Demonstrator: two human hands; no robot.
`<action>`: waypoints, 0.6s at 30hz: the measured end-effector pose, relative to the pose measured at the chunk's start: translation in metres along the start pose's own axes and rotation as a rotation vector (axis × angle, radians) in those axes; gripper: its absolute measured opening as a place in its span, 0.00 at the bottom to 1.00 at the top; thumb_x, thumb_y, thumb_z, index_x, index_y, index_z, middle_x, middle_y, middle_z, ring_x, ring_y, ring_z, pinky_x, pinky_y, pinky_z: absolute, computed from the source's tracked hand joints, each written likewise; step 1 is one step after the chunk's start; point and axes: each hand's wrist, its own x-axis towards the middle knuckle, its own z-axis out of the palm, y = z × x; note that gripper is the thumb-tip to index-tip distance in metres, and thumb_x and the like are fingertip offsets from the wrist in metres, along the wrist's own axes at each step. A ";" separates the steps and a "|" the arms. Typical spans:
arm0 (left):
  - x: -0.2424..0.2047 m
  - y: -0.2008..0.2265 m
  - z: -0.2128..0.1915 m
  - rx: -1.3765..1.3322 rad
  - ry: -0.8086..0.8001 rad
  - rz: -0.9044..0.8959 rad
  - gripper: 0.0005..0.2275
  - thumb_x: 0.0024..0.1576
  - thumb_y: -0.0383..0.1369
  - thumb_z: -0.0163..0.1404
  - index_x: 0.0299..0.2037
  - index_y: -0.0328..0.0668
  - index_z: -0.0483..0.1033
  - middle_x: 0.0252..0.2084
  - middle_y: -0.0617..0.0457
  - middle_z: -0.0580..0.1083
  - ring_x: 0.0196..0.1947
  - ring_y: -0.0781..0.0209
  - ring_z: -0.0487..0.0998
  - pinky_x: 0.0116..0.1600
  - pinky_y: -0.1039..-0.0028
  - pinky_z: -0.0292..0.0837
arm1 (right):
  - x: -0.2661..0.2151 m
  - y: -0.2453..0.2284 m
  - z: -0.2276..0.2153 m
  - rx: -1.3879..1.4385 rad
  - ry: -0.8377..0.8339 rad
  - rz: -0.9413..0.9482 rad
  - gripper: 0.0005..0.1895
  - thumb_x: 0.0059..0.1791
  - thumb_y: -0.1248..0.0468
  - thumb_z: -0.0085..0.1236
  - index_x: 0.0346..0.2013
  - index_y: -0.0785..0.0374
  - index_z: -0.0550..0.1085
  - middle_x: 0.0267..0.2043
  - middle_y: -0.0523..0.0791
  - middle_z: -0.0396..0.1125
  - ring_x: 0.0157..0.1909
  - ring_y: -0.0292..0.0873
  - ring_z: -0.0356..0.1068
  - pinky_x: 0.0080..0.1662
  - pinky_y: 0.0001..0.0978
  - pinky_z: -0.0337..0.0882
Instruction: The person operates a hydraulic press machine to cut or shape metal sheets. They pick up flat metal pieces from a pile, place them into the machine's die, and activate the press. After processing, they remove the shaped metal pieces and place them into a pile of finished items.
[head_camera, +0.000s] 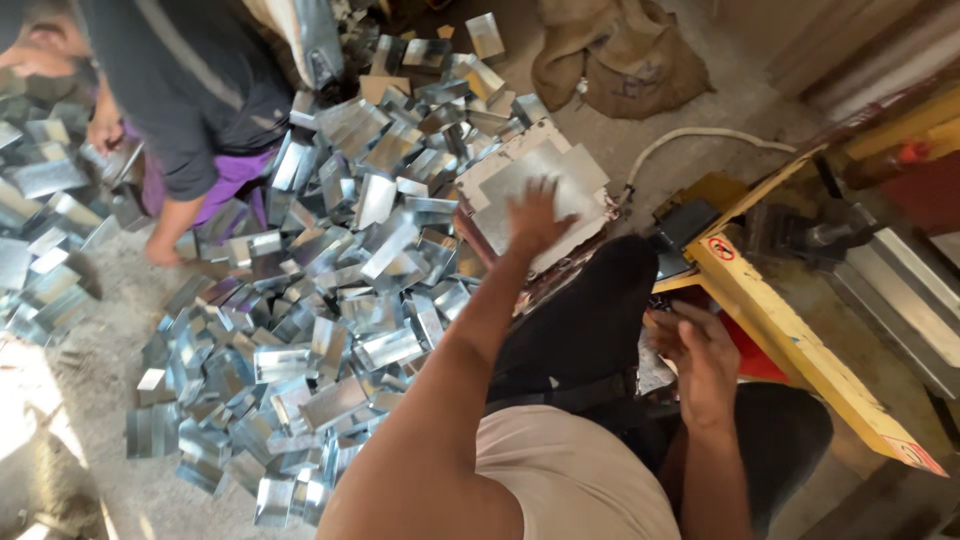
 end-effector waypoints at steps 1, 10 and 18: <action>0.002 -0.020 -0.005 0.063 -0.075 -0.026 0.46 0.53 0.67 0.46 0.76 0.56 0.41 0.81 0.56 0.39 0.79 0.48 0.36 0.73 0.32 0.30 | -0.005 0.007 -0.014 -0.006 0.078 -0.013 0.21 0.57 0.63 0.51 0.61 0.74 0.69 0.52 0.56 0.72 0.46 0.48 0.73 0.50 0.38 0.73; 0.040 -0.040 -0.030 0.178 -0.208 -0.134 0.68 0.31 0.66 0.66 0.79 0.58 0.31 0.80 0.45 0.37 0.78 0.34 0.35 0.71 0.28 0.37 | -0.066 0.054 -0.094 0.115 0.408 0.101 0.16 0.58 0.61 0.49 0.57 0.68 0.70 0.46 0.52 0.72 0.44 0.47 0.73 0.48 0.41 0.73; 0.056 -0.037 -0.023 0.112 -0.203 -0.196 0.68 0.29 0.55 0.72 0.79 0.46 0.37 0.79 0.40 0.48 0.78 0.37 0.49 0.73 0.36 0.51 | -0.059 0.056 -0.087 0.154 0.337 0.042 0.16 0.57 0.64 0.49 0.56 0.70 0.70 0.47 0.54 0.73 0.45 0.48 0.74 0.50 0.40 0.74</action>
